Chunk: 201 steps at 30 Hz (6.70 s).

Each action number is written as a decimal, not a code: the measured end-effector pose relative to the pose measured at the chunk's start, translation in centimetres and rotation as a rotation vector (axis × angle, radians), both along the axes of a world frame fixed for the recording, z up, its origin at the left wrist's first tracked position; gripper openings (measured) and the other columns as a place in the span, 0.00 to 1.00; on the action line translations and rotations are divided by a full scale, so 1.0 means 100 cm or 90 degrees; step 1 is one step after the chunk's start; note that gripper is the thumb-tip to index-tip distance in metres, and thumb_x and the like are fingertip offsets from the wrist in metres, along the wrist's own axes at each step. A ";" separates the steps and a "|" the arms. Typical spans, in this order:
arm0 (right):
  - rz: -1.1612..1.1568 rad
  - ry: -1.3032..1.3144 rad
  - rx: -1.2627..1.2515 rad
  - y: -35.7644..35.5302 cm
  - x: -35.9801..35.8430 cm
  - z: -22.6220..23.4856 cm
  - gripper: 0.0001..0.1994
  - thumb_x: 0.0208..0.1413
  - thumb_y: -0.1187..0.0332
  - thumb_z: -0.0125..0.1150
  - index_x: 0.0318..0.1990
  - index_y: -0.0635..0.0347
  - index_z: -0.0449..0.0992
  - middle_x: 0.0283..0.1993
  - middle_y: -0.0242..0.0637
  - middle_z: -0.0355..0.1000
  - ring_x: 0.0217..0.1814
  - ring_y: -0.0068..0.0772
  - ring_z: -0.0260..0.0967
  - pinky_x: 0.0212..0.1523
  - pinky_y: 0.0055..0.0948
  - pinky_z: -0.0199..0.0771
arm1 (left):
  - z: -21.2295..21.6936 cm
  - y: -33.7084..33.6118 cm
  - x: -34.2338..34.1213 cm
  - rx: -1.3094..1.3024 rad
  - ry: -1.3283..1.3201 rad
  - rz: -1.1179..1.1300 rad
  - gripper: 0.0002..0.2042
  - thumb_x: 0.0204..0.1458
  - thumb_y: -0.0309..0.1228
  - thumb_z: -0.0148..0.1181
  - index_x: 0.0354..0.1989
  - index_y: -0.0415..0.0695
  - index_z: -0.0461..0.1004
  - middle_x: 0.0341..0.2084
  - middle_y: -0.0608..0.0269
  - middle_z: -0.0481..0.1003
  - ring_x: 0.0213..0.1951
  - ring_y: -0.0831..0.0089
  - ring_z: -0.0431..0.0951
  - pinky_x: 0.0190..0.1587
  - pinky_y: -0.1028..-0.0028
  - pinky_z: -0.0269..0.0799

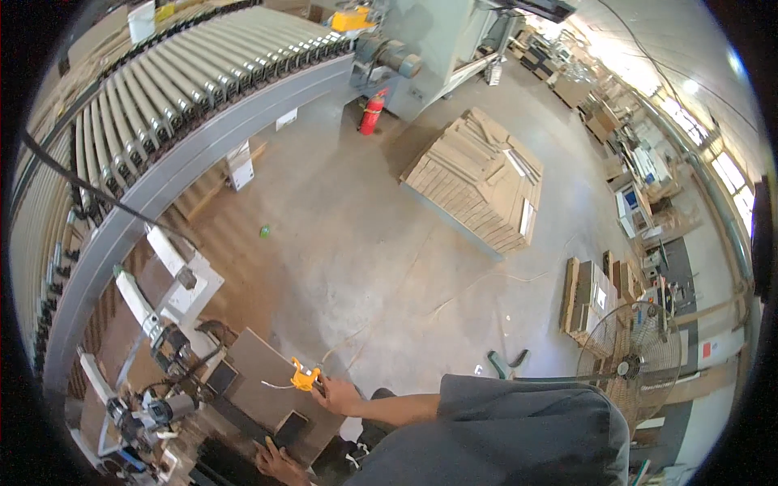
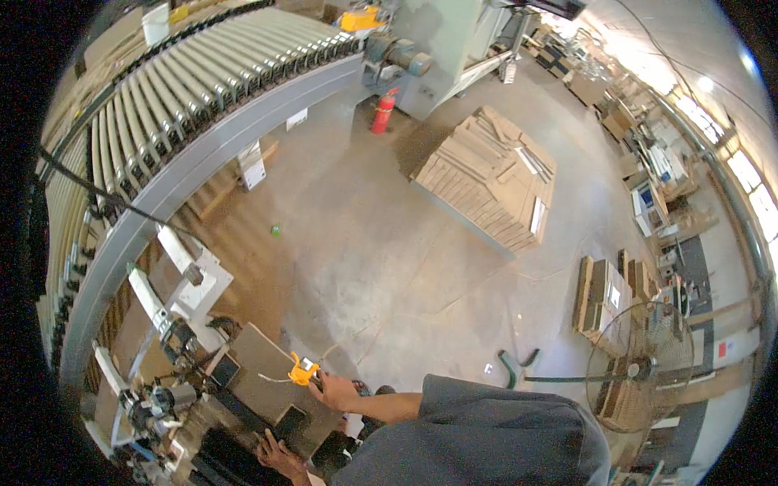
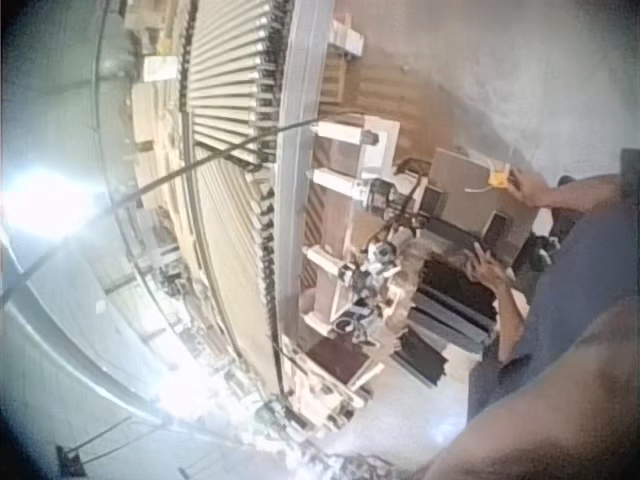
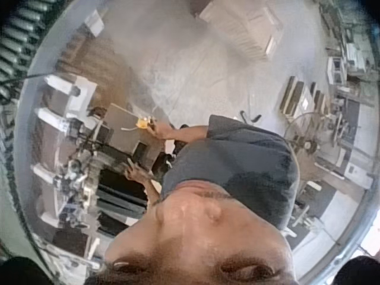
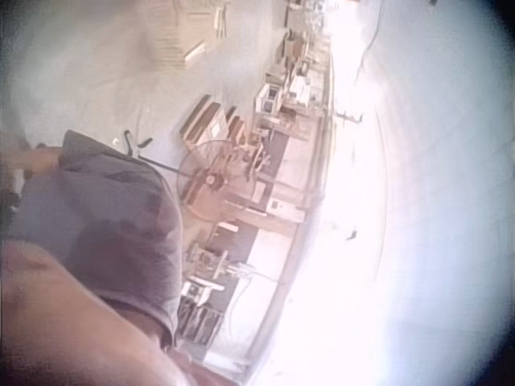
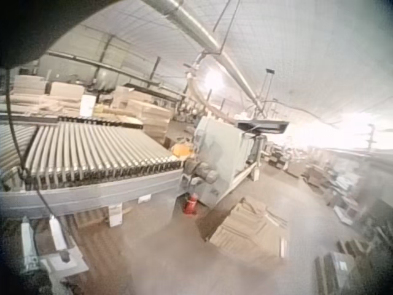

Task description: The person picks up several black wood pieces from a workbench and places them into a cardboard box on the floor, then picks up a tool to blow air onto the workbench.

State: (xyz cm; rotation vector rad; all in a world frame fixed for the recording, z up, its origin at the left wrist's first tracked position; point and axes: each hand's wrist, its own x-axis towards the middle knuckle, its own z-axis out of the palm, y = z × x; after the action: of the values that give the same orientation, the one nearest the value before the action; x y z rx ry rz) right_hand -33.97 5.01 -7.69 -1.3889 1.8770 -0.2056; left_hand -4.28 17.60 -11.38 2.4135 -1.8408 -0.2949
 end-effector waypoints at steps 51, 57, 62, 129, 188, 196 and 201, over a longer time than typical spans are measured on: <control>0.081 -0.171 0.056 0.063 -0.018 -0.030 0.37 0.76 0.38 0.44 0.67 0.70 0.59 0.50 0.66 0.78 0.49 0.60 0.83 0.38 0.46 0.85 | 0.057 -0.073 -0.006 -0.134 -0.036 0.091 0.39 0.58 0.44 0.70 0.76 0.40 0.65 0.57 0.37 0.76 0.48 0.44 0.83 0.58 0.51 0.75; 0.108 -0.149 0.074 0.050 -0.036 -0.047 0.37 0.77 0.40 0.45 0.68 0.73 0.57 0.50 0.60 0.76 0.33 0.47 0.83 0.28 0.38 0.83 | 0.072 -0.080 -0.012 -0.165 0.043 0.098 0.40 0.54 0.39 0.74 0.74 0.39 0.66 0.54 0.37 0.76 0.45 0.44 0.83 0.54 0.56 0.78; 0.120 -0.147 0.020 0.055 -0.036 -0.050 0.36 0.78 0.41 0.44 0.68 0.73 0.58 0.53 0.61 0.78 0.45 0.54 0.84 0.35 0.42 0.87 | 0.119 -0.074 -0.015 -0.108 0.161 0.216 0.44 0.51 0.44 0.78 0.75 0.42 0.64 0.53 0.43 0.74 0.50 0.41 0.81 0.52 0.48 0.79; 0.213 -0.043 -0.010 0.062 -0.042 -0.029 0.34 0.77 0.37 0.35 0.65 0.62 0.63 0.50 0.71 0.79 0.54 0.78 0.77 0.54 0.68 0.74 | 0.200 0.096 0.015 -0.221 -0.279 0.231 0.24 0.58 0.46 0.69 0.58 0.48 0.79 0.50 0.52 0.76 0.57 0.50 0.75 0.69 0.48 0.60; 0.025 -0.718 0.328 0.104 0.344 0.144 0.52 0.63 0.20 0.48 0.76 0.61 0.67 0.72 0.47 0.72 0.72 0.47 0.72 0.71 0.45 0.73 | 0.169 0.062 0.257 0.037 1.203 0.398 0.45 0.68 0.70 0.46 0.76 0.40 0.66 0.69 0.48 0.73 0.68 0.56 0.75 0.71 0.58 0.70; -0.095 -0.741 0.322 0.138 0.331 0.111 0.57 0.60 0.15 0.40 0.79 0.59 0.63 0.73 0.50 0.70 0.72 0.50 0.71 0.72 0.50 0.71 | 0.173 0.084 0.244 0.031 1.247 0.413 0.47 0.69 0.72 0.34 0.81 0.43 0.60 0.75 0.49 0.66 0.74 0.54 0.68 0.76 0.57 0.62; -0.070 -0.714 0.309 0.140 0.324 0.111 0.58 0.60 0.15 0.40 0.80 0.58 0.61 0.76 0.52 0.67 0.73 0.52 0.70 0.74 0.54 0.68 | 0.160 0.091 0.250 0.037 1.259 0.362 0.45 0.71 0.71 0.33 0.82 0.45 0.58 0.78 0.53 0.62 0.76 0.57 0.64 0.78 0.59 0.58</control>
State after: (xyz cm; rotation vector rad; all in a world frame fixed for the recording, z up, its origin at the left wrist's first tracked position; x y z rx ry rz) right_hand -1.60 19.04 3.43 -0.5900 0.9461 -0.4364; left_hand 20.74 26.65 4.62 1.1298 -0.1997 -1.6854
